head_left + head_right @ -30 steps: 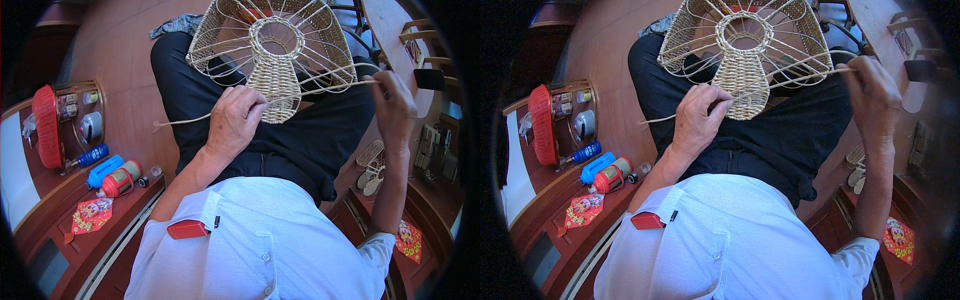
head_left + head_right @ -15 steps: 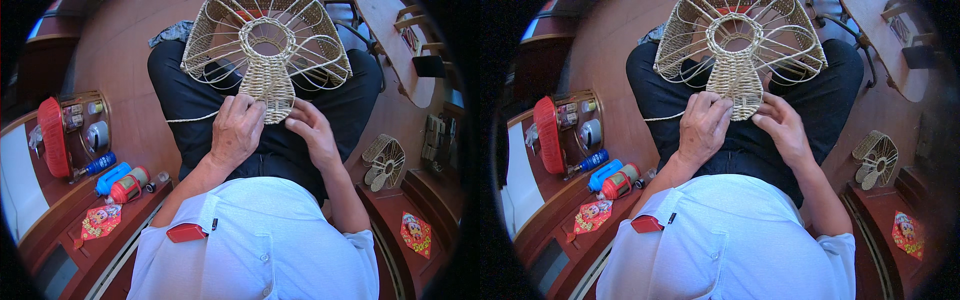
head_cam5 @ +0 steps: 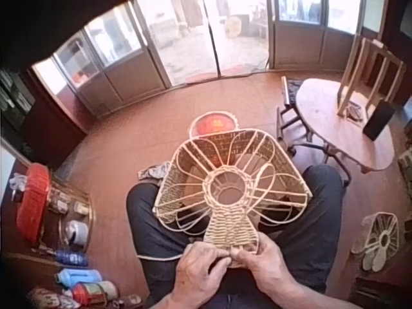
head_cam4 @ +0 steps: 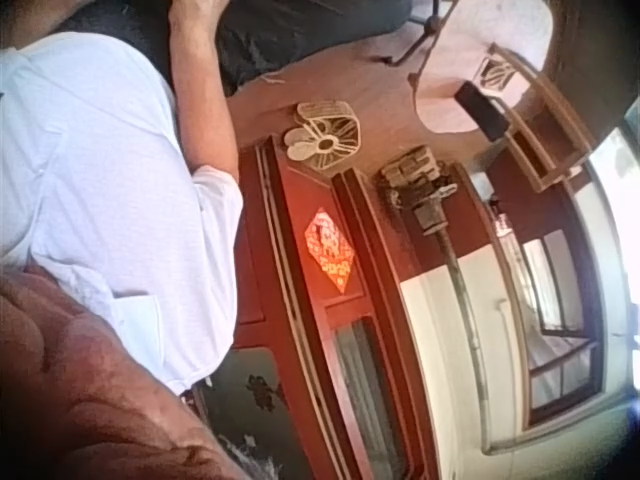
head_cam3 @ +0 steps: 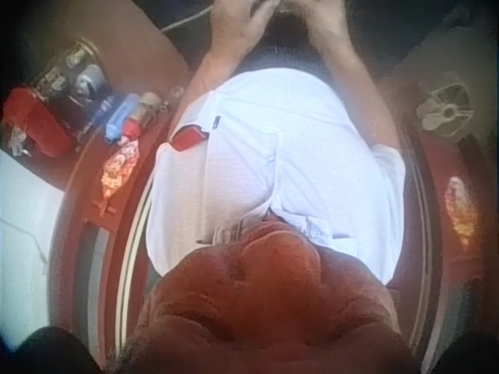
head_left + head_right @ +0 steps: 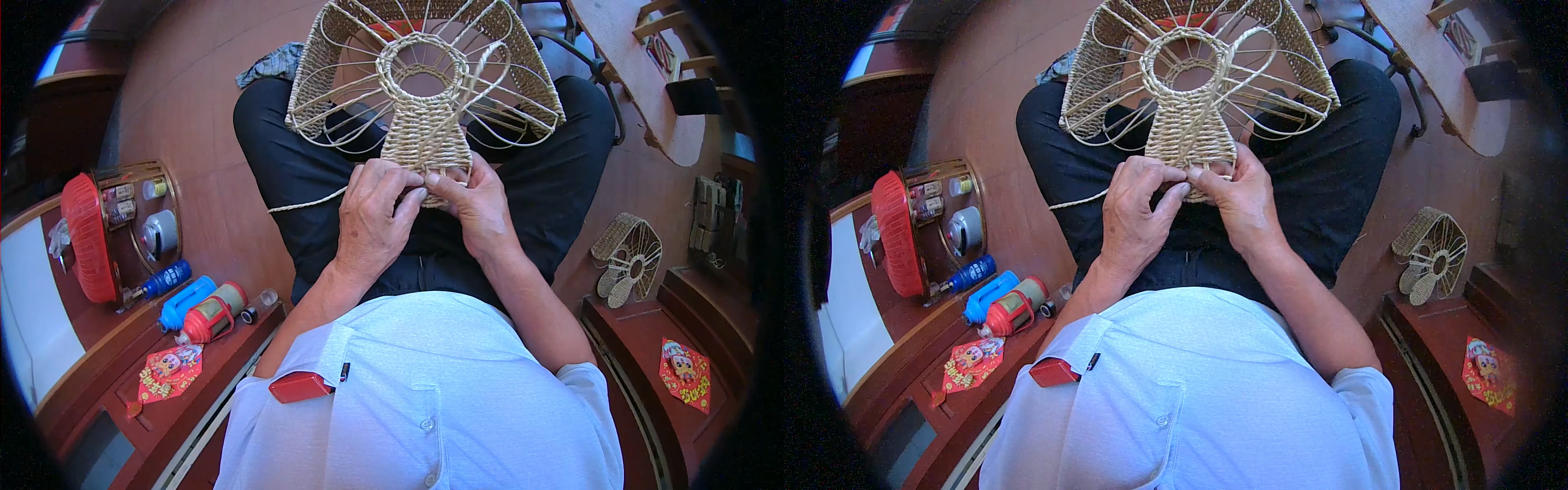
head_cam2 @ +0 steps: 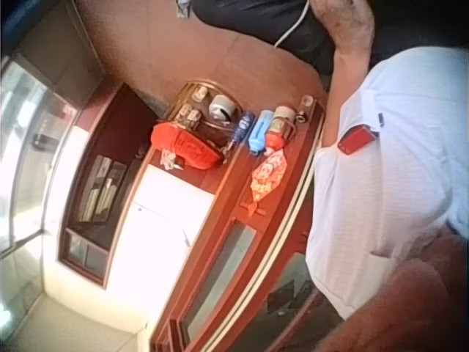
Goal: Weave a wicker basket or lamp shade frame by hand.
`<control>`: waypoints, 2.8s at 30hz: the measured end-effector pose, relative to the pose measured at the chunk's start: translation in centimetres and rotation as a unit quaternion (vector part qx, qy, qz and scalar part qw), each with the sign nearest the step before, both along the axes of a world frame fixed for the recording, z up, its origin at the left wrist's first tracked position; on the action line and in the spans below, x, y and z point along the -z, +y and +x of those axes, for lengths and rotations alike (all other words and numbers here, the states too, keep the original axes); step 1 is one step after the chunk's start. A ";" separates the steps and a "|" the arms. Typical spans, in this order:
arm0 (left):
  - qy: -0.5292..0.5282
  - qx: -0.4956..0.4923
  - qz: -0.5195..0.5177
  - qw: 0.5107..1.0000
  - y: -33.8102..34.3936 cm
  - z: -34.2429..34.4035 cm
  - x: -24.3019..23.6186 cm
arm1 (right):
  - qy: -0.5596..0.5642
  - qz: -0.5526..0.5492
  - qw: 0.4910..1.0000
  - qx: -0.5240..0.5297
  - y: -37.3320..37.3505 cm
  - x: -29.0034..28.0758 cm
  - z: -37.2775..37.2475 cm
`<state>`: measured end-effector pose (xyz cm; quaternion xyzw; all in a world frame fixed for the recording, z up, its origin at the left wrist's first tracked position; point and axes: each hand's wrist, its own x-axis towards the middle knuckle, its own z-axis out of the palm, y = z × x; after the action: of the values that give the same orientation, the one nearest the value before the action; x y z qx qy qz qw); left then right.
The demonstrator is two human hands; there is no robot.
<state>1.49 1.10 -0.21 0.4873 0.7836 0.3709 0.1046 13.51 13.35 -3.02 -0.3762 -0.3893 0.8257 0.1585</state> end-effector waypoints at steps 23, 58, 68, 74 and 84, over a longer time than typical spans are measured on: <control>-0.014 -0.011 -0.005 1.000 0.1 0.2 -0.2 | 0.004 0.027 0.994 0.110 -0.8 -0.3 -0.5; 0.055 0.014 0.000 0.998 1.0 0.6 -1.0 | 0.257 -0.471 0.829 0.157 2.1 2.1 2.8; 0.097 0.111 0.046 0.988 5.3 2.1 -0.2 | 0.271 -0.299 0.903 0.147 7.6 -4.2 10.2; 0.135 0.109 0.040 0.984 5.7 2.8 0.7 | 0.183 -0.218 0.949 0.137 11.2 -5.3 14.9; 0.152 0.097 0.052 0.982 5.1 2.9 1.5 | -0.198 0.044 0.910 0.361 26.0 1.9 37.2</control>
<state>4.38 6.22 -1.75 0.6166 0.7190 0.3207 -0.0055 50.73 39.34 -4.90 -0.6394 -0.2860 0.6027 0.3823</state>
